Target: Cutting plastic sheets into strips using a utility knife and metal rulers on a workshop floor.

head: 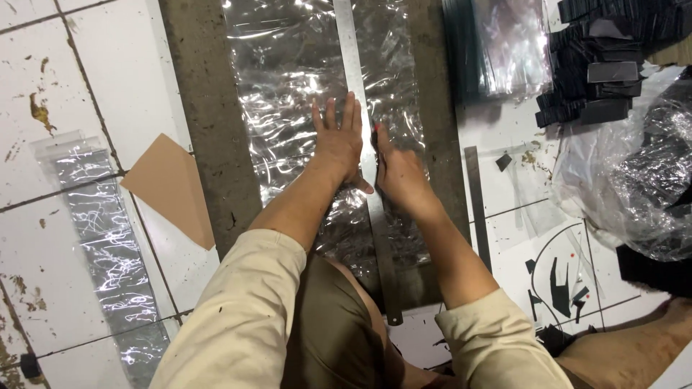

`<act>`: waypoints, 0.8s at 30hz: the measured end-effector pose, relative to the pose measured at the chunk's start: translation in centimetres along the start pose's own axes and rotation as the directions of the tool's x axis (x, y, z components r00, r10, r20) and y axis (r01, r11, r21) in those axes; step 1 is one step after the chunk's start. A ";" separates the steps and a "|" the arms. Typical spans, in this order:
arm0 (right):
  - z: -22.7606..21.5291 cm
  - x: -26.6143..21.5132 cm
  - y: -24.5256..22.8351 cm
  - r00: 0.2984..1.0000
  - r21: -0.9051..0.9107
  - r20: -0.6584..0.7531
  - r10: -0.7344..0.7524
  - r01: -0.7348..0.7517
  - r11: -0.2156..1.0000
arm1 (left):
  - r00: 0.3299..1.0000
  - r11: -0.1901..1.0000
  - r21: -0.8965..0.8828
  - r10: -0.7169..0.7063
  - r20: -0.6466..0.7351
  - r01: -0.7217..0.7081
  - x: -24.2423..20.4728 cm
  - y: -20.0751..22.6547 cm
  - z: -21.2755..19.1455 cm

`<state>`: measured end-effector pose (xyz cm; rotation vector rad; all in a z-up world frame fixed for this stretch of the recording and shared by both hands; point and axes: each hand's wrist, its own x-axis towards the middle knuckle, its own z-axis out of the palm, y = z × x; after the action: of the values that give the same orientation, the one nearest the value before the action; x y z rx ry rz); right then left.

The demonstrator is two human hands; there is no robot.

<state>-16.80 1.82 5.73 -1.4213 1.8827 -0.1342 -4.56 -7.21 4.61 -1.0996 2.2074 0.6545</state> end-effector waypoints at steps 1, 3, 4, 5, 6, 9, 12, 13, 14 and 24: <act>0.5 -0.6 0.1 1.000 -0.001 0.004 0.006 -0.006 1.000 | 1.000 1.000 -0.002 0.004 0.005 -0.004 0.0 0.0 0.0; 1.3 -1.6 0.2 0.993 0.010 0.080 0.083 -0.084 0.996 | 0.999 1.000 -0.020 0.009 0.032 -0.008 0.2 -0.1 -0.2; 0.9 -2.0 -0.1 0.993 0.008 0.082 0.087 -0.088 0.996 | 0.999 1.000 -0.022 0.012 0.034 -0.011 0.5 -0.1 -0.1; 0.6 -2.5 -0.6 0.991 -0.011 0.092 0.096 -0.095 0.995 | 1.000 1.000 -0.011 0.008 0.028 -0.008 0.6 -0.1 0.1; 0.3 -3.0 -1.0 0.989 -0.030 0.102 0.104 -0.102 0.994 | 1.000 1.000 -0.001 0.005 0.021 -0.005 0.8 -0.1 0.3; 2.1 -4.8 1.1 0.998 -0.039 0.061 0.012 -0.010 0.999 | 1.000 0.999 -0.030 0.017 0.010 -0.016 0.6 -0.1 0.4; 6.0 -7.2 5.7 0.870 -0.050 -0.266 -0.416 0.418 0.907 | 0.997 0.994 0.084 0.067 -0.042 -0.064 3.1 -0.9 2.8; 5.3 -8.4 4.6 0.873 -0.048 -0.266 -0.410 0.413 0.910 | 0.997 0.994 0.085 0.072 -0.038 -0.068 3.3 -0.9 2.9; 4.7 -9.5 3.5 0.939 0.010 -0.185 -0.289 0.296 0.955 | 0.997 0.993 0.098 0.066 -0.033 -0.062 3.5 -0.9 3.0; 8.0 -18.6 5.0 1.000 -0.026 0.000 -0.025 0.025 0.999 | 0.994 0.995 0.073 0.070 -0.083 -0.064 4.5 -1.4 3.8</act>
<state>-14.03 22.44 6.97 -1.4631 1.8730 -0.1225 -4.54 -7.96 -1.42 -1.0398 2.3305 0.5628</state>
